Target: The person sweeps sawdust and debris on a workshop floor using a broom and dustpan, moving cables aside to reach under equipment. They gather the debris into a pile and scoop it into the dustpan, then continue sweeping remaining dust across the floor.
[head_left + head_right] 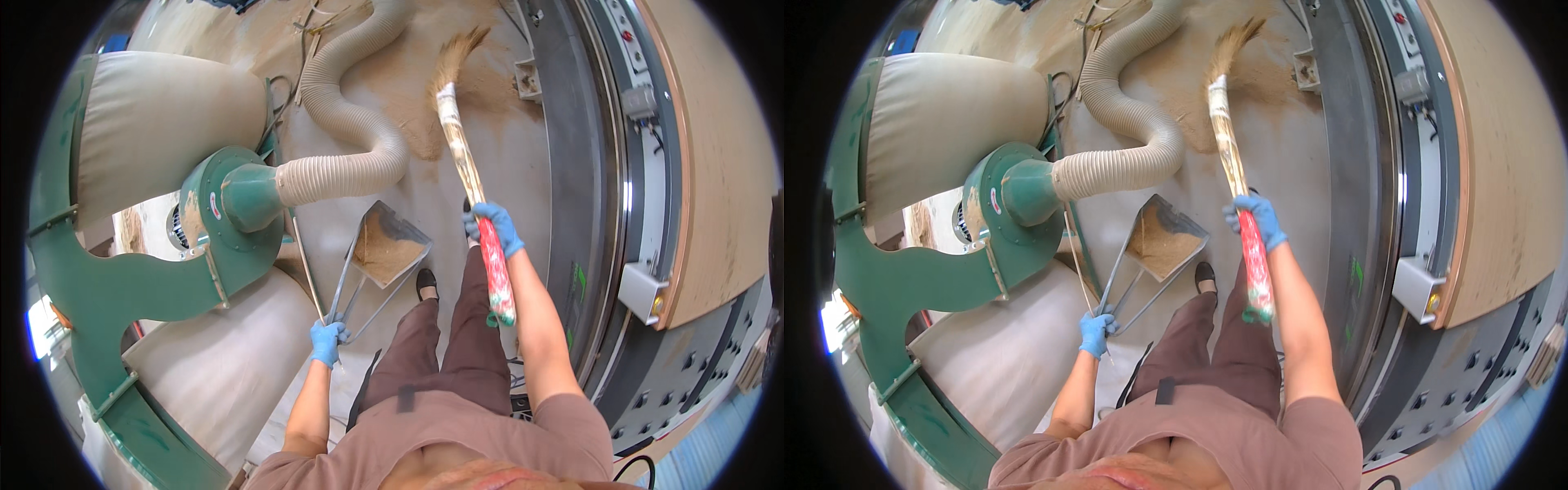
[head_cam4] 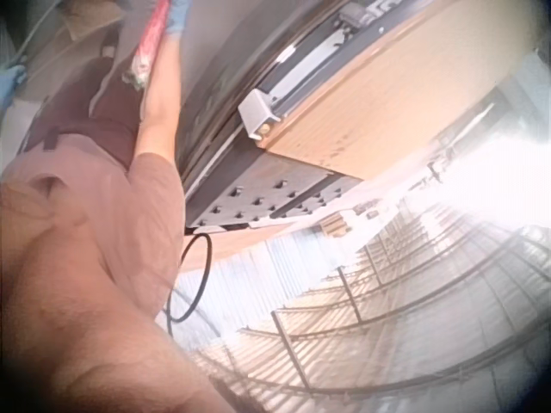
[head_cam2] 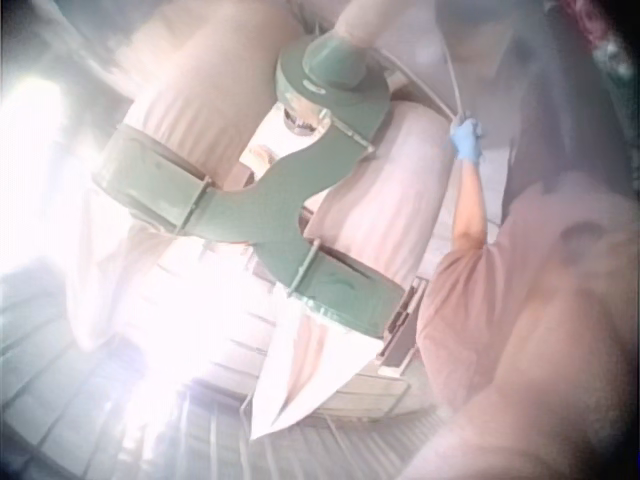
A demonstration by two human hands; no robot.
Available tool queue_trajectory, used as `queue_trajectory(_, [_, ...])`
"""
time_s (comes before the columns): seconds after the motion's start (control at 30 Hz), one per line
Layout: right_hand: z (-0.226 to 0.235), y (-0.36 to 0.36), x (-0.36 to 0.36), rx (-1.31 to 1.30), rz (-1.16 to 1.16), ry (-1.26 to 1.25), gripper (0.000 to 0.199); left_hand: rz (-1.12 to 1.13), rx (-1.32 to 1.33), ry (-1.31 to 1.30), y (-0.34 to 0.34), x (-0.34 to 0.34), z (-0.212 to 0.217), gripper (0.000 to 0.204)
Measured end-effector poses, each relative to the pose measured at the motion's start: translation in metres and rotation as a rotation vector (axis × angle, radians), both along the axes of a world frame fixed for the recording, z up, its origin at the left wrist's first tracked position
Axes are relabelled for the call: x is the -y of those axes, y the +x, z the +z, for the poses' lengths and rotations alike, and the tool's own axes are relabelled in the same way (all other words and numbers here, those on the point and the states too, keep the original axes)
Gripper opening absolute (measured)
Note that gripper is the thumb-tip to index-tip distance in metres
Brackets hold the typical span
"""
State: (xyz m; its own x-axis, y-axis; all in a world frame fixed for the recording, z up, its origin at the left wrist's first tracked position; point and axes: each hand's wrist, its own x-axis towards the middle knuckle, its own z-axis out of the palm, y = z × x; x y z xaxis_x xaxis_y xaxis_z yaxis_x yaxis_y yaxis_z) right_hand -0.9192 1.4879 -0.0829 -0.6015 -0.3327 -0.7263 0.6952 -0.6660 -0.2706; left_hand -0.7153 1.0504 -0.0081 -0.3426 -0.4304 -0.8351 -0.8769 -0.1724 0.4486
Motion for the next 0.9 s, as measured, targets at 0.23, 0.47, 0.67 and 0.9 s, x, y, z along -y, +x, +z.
queue_trajectory(0.23, [-0.059,-0.198,0.050,0.109,0.166,-0.388,0.052,0.083,0.075,-0.038,-0.045,-0.042,-0.025,0.017])
queue_trajectory(0.47, [-0.114,-0.296,0.084,0.112,0.755,0.368,0.042,0.100,0.111,-0.201,-0.093,-0.081,-0.052,0.009])
queue_trajectory(0.67, [-0.119,-0.219,-0.046,-0.249,1.045,1.069,0.040,0.073,0.127,-0.208,-0.124,-0.074,-0.047,0.019])
queue_trajectory(0.9, [0.035,-0.142,-0.117,0.048,0.845,0.939,0.041,0.023,0.114,-0.322,-0.109,-0.054,-0.068,0.049])
